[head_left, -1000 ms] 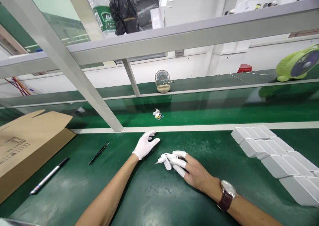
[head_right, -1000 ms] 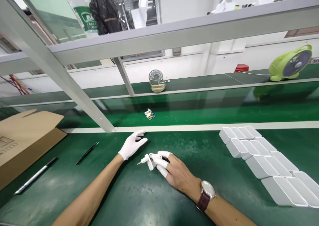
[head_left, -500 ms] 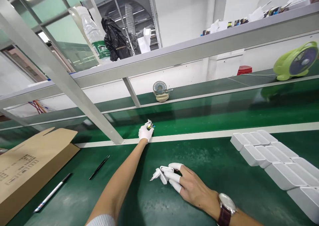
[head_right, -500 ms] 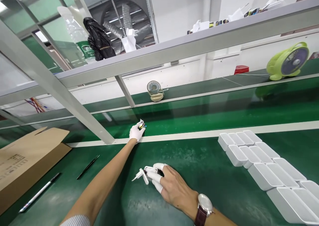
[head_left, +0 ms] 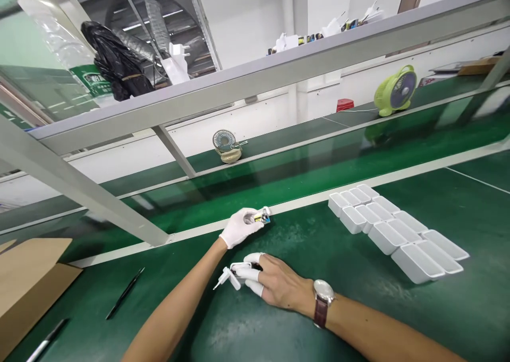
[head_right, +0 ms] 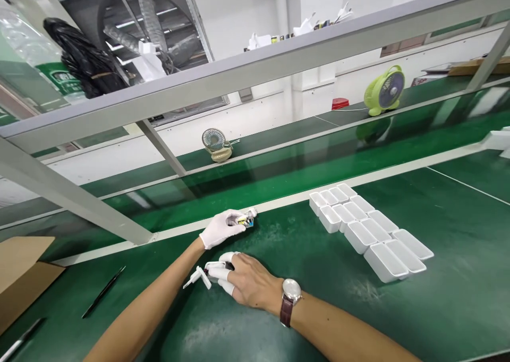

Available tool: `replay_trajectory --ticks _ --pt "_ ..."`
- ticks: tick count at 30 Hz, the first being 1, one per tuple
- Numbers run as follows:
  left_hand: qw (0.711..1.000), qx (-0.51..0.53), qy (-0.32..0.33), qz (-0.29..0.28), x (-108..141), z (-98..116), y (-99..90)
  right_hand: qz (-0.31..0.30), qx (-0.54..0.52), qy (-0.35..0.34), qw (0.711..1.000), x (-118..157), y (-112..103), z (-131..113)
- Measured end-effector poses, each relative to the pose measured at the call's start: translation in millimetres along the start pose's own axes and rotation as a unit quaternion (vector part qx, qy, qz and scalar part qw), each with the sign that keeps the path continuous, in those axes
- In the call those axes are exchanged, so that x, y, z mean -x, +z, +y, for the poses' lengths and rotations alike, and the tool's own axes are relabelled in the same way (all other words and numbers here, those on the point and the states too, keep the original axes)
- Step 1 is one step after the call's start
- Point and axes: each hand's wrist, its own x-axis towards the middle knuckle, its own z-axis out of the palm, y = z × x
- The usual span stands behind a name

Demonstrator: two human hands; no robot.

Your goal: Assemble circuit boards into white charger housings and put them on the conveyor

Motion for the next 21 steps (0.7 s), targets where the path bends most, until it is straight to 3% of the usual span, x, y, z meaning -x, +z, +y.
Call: replay_trajectory --ticks 3,7,10,13,17,21 --pt "0.995 0.029 0.011 -0.094 7 12 5.9 0.002 0.003 -0.008 1.0 -1 -3 0" --pt "0.993 0.069 0.029 -0.089 25 10 -21.4 -0.003 0.003 -0.012 1.0 0 -5 1" --pt "0.983 0.109 0.081 -0.124 57 10 -48.1 -0.004 -0.007 -0.01 1.0 2 -4 2" --pt "0.976 0.086 0.105 -0.171 98 18 -60.6 0.002 -0.017 -0.011 1.0 3 -4 2" --pt "0.985 0.035 0.1 -0.139 139 22 -51.4 -0.003 -0.022 -0.011 1.0 4 -3 0" --pt "0.987 0.135 0.054 -0.069 151 7 -33.8 -0.013 -0.012 -0.006 1.0 7 2 0"
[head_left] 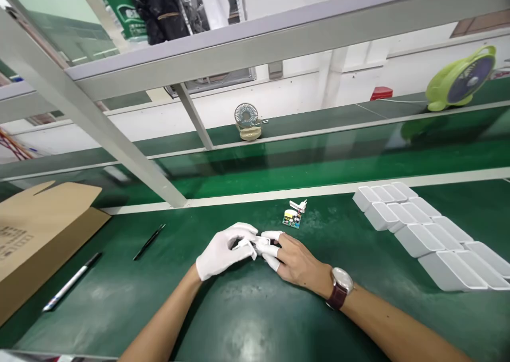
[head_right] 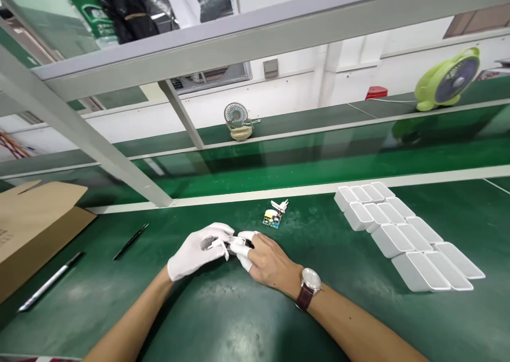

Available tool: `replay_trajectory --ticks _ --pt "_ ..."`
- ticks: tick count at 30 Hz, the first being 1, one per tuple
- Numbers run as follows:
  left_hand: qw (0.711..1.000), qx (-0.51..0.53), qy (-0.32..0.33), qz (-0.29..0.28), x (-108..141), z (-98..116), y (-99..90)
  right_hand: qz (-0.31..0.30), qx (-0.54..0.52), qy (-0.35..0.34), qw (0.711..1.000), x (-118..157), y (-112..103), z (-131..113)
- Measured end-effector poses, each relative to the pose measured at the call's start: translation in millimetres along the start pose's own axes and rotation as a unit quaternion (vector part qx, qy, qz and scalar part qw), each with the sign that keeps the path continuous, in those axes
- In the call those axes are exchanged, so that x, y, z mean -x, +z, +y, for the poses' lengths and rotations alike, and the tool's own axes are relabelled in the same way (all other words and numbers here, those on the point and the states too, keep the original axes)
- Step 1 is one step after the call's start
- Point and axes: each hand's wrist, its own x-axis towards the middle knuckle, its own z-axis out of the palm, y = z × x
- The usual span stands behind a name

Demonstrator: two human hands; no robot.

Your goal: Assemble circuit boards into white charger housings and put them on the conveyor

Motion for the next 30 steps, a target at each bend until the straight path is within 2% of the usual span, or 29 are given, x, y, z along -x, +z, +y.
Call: replay_trajectory --ticks 4,9,12,20,26,30 --pt "0.996 0.035 -0.037 0.077 0 -15 7.0 -0.03 0.042 0.003 0.999 3 6 1" --pt "0.986 0.09 -0.048 0.132 2 -16 9.8 -0.049 0.074 0.005 0.996 7 8 1" --pt "0.984 0.097 -0.029 0.145 5 -16 11.5 -0.042 0.075 -0.004 0.996 9 8 0" --pt "0.978 0.077 -0.042 0.187 6 -31 21.8 -0.014 0.049 -0.011 0.999 6 11 -3" --pt "0.975 0.092 -0.001 0.202 10 -27 20.9 0.003 0.036 -0.021 0.999 6 14 -5" --pt "0.972 0.07 0.004 0.223 11 -26 24.0 0.002 0.03 -0.019 0.999 5 15 -6"
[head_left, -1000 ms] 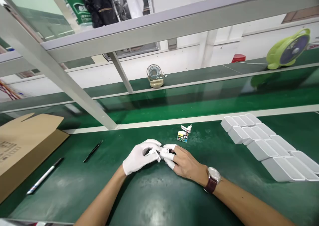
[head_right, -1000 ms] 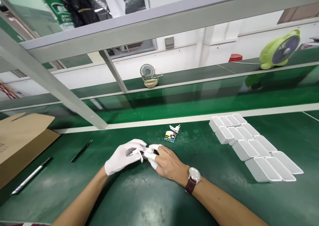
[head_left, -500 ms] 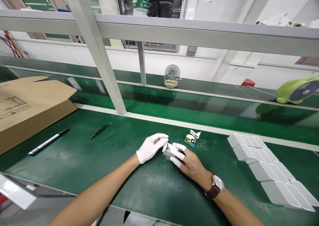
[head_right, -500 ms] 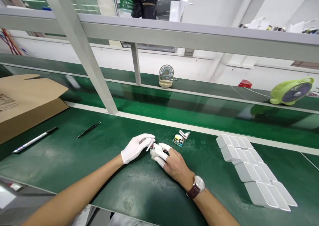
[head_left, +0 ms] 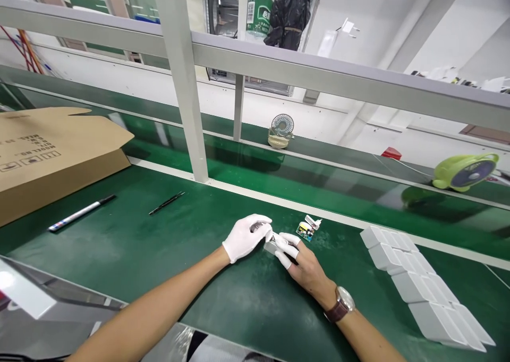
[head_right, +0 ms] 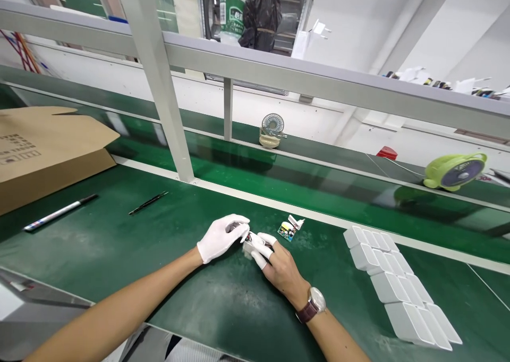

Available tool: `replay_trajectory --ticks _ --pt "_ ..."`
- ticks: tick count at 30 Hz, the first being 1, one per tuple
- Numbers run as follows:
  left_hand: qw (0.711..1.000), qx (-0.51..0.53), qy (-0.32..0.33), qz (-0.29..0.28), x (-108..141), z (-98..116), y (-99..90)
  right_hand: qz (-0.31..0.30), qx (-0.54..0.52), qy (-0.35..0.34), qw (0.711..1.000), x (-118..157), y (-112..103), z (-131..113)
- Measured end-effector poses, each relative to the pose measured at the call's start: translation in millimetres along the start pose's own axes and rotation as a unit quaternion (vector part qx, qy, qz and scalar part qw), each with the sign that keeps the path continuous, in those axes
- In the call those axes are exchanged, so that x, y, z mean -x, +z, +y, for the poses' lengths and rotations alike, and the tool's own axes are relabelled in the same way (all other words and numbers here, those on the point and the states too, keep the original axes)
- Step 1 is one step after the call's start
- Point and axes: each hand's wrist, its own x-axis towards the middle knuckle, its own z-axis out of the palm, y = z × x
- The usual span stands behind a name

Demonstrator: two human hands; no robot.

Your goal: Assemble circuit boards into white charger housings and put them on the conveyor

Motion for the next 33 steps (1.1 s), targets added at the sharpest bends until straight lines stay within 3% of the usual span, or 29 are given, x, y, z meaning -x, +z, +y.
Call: replay_trajectory --ticks 8,15,18,20,22,25,29,33 --pt "0.996 -0.011 -0.007 0.085 -4 -2 -4.1 0.018 -0.015 -0.017 1.0 -5 -3 1" --pt "0.989 0.004 -0.004 0.148 -2 9 -9.3 0.124 0.002 -0.022 0.992 -27 -31 -3" --pt "0.991 0.002 0.007 0.136 0 12 -5.5 0.054 -0.031 0.005 0.998 -22 -24 -6" --pt "0.994 -0.026 0.031 0.102 1 11 -1.7 -0.021 -0.054 0.027 0.998 -14 -16 -7" --pt "0.995 -0.063 0.051 0.06 2 9 2.2 -0.049 -0.062 0.045 0.996 -8 -8 -7" --pt "0.992 -0.114 0.056 0.021 2 6 5.8 -0.03 -0.059 0.056 0.996 -3 -4 -6" --pt "0.989 -0.138 0.044 0.028 0 8 5.5 -0.021 -0.03 0.068 0.997 -4 -8 -7" --pt "0.99 -0.13 0.031 0.035 -2 14 5.6 0.03 -0.019 0.071 0.997 -4 -12 -9"
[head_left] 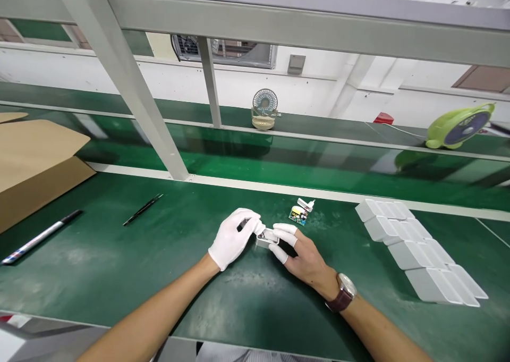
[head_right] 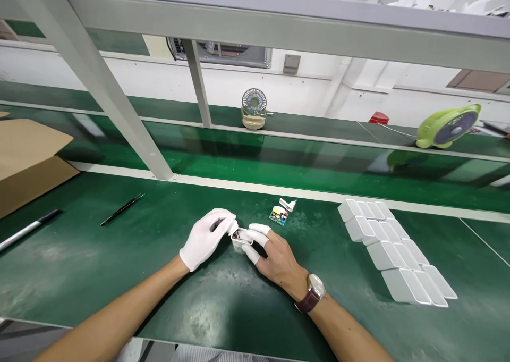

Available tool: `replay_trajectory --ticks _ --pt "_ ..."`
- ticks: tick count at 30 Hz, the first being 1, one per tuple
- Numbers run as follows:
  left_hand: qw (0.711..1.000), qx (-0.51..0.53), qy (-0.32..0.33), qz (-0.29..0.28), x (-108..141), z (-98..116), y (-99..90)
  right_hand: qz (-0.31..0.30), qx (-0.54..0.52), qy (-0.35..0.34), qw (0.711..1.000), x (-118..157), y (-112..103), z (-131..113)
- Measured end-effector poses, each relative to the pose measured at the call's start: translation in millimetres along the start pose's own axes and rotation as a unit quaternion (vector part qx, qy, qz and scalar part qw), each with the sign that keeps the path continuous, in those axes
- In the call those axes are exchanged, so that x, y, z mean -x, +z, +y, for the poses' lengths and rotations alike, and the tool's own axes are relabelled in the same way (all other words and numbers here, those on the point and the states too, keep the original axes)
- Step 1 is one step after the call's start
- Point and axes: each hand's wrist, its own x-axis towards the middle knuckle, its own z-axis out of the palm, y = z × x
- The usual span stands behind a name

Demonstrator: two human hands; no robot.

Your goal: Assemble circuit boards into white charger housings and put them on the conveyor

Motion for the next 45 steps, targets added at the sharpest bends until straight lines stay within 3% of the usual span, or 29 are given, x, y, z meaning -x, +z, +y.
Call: replay_trajectory --ticks 13,24,30,39,45 --pt "0.998 0.03 -0.045 -0.039 7 -10 6.6 0.0 0.05 -0.035 0.998 8 5 6" --pt "0.999 -0.005 -0.022 -0.048 6 -6 3.8 -0.035 -0.02 0.027 0.999 0 6 0" --pt "0.998 -0.021 -0.015 -0.05 6 -6 3.5 -0.007 -0.004 0.057 0.998 -5 -4 -5" --pt "0.999 -0.025 -0.013 -0.042 5 -7 4.7 -0.048 0.053 0.032 0.997 -4 1 -2" --pt "0.998 -0.038 -0.03 -0.048 5 -6 5.2 -0.018 0.01 0.046 0.999 -2 -4 1"
